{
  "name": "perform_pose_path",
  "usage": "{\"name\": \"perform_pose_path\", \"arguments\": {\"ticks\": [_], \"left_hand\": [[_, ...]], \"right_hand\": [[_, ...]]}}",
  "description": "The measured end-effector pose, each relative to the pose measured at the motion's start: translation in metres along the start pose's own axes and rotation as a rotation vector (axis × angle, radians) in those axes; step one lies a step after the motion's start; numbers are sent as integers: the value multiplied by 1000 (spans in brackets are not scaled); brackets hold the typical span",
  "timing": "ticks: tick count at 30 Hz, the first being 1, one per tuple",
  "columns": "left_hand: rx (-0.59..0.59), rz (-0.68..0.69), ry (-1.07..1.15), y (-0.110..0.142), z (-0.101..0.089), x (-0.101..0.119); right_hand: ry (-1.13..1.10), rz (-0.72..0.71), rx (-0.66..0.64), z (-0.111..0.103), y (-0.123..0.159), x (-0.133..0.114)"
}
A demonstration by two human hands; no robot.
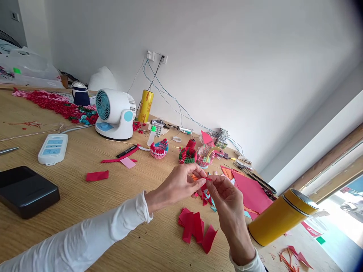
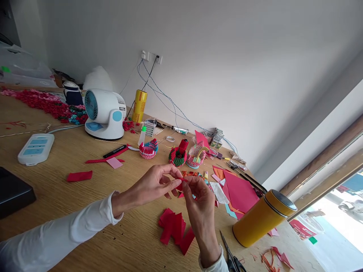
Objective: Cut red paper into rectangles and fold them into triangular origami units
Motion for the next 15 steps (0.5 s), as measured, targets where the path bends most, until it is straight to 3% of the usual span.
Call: {"name": "perform_pose_path", "arguments": {"ticks": [6,12,15], "left_hand": [[43,72,-171,1,-1,1],[92,311,-562,6,3,7],[70,350,-616,8,5,8]], "right_hand": [[36,-3,-3,4,1,-6],[40,7,6,2,1,-3],[59,1,37,-1,2,-2]]}}
Point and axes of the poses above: each hand's wrist, its own y-axis away from the middle knuckle, its own z-axis out of the palm, x = y × z, the point moved 5 cm from there along -y, towards the middle knuckle, and after that the axes turned 3 degrees about -x, right-handed, at the moved point
